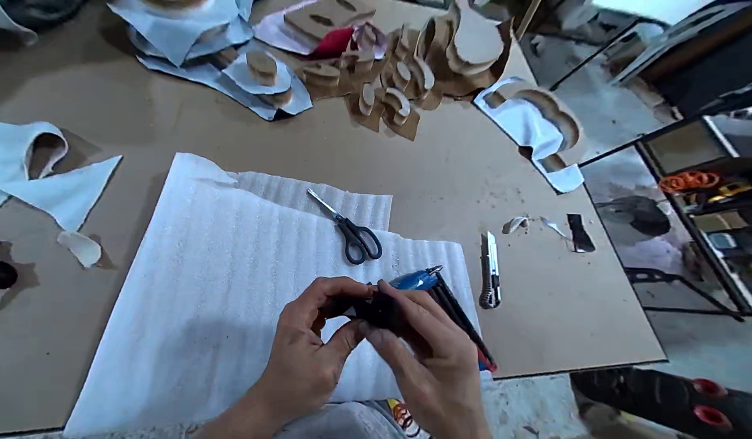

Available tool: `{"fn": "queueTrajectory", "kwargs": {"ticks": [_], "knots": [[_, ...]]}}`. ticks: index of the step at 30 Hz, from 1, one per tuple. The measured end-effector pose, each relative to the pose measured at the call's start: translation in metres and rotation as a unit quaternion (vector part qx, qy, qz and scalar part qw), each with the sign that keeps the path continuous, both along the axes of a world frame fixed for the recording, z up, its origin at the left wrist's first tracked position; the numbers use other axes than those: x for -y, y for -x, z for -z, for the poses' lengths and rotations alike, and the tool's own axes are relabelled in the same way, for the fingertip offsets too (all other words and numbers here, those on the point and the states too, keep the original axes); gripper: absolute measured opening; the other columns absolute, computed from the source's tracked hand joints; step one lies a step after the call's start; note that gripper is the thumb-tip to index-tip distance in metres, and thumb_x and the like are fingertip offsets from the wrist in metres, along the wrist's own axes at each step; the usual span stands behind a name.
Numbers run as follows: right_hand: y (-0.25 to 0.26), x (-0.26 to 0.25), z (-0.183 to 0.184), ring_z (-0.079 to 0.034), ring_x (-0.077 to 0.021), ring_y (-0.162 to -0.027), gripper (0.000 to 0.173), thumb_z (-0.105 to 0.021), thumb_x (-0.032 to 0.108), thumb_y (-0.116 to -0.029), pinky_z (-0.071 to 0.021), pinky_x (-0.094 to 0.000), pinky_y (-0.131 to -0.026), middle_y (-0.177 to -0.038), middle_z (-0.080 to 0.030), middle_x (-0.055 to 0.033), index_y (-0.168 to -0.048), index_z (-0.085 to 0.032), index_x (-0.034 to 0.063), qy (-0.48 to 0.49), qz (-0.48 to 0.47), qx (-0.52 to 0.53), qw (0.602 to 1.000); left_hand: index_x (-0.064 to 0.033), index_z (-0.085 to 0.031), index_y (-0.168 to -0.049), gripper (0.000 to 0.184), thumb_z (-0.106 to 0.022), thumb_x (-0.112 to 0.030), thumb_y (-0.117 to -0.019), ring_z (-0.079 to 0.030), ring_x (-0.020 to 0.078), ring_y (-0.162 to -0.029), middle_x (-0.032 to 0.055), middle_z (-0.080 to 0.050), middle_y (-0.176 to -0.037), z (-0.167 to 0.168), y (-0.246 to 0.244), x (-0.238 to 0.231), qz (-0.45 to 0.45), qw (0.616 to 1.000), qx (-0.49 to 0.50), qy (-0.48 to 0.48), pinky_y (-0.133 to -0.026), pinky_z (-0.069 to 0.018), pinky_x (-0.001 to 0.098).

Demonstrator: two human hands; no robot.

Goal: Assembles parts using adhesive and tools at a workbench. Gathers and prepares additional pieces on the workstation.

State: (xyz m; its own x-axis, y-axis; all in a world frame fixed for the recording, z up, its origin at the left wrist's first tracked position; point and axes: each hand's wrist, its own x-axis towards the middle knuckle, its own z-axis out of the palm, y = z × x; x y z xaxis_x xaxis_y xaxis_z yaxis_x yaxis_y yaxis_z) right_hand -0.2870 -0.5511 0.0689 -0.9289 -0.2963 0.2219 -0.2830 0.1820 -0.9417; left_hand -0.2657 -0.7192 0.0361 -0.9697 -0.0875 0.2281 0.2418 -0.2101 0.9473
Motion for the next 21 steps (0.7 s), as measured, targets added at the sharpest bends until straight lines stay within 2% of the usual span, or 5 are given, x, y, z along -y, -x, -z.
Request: {"fn": "queueTrajectory", "kwargs": {"ticks": [3,10,15,18,21], "knots": [[0.010,-0.004,-0.011,-0.068,-0.0074,-0.089,0.032,-0.073,0.021,-0.0961,-0.0632,-0.0223,-0.075,-0.113,-0.067,-0.0060,-0.126,-0.073,0.0091,-0.009,-0.024,-0.095,0.995,-0.0091,-0.073,-0.109,0.014,-0.070,-0.008,-0.0953,-0.071,0.0147,-0.102,0.0078,-0.070,-0.121,-0.011,-0.001,0.003,-0.006,0.998,-0.054,0.013,-0.087,-0.0625,0.0291],[0.027,-0.024,-0.033,-0.066,-0.0061,-0.089,0.036,-0.078,0.025,-0.0930,-0.0600,-0.0188,-0.072,-0.105,-0.066,-0.0040,-0.126,-0.074,0.0139,-0.066,-0.162,-0.107,0.979,-0.0062,-0.068,-0.107,0.011,-0.065,-0.009,-0.0969,-0.066,0.0096,-0.107,0.0061,-0.065,-0.119,-0.021,-0.007,0.012,0.088,0.992,-0.089,0.018,-0.090,-0.0593,0.0264],[0.028,-0.029,-0.045,-0.070,-0.0062,-0.097,0.022,-0.075,0.027,-0.0953,-0.0608,-0.0215,-0.076,-0.116,-0.071,-0.0018,-0.116,-0.076,0.0186,-0.199,-0.143,-0.199,0.949,-0.0124,-0.070,-0.116,0.032,-0.060,-0.039,-0.0998,-0.066,0.0119,-0.108,0.0017,-0.068,-0.117,-0.026,-0.012,0.024,0.038,0.984,-0.122,0.126,-0.090,-0.0584,0.0317],[0.024,-0.023,-0.051,-0.070,-0.0063,-0.092,0.018,-0.069,0.023,-0.0991,-0.0593,-0.0212,-0.073,-0.108,-0.073,-0.0023,-0.112,-0.075,0.0130,-0.250,-0.120,-0.271,0.922,-0.0101,-0.073,-0.119,0.027,-0.071,-0.027,-0.0979,-0.071,0.0109,-0.100,0.0005,-0.073,-0.109,-0.033,-0.011,0.015,-0.031,0.975,-0.150,0.162,-0.087,-0.0629,0.0306],[0.022,-0.019,-0.057,-0.069,-0.0069,-0.091,0.022,-0.069,0.022,-0.0986,-0.0574,-0.0205,-0.073,-0.105,-0.072,-0.0033,-0.118,-0.075,0.0119,-0.265,-0.119,-0.283,0.914,-0.0067,-0.078,-0.106,0.014,-0.073,-0.016,-0.0968,-0.072,0.0100,-0.094,0.0024,-0.075,-0.101,-0.036,-0.010,0.014,-0.052,0.974,-0.169,0.141,-0.083,-0.0633,0.0262]]}}
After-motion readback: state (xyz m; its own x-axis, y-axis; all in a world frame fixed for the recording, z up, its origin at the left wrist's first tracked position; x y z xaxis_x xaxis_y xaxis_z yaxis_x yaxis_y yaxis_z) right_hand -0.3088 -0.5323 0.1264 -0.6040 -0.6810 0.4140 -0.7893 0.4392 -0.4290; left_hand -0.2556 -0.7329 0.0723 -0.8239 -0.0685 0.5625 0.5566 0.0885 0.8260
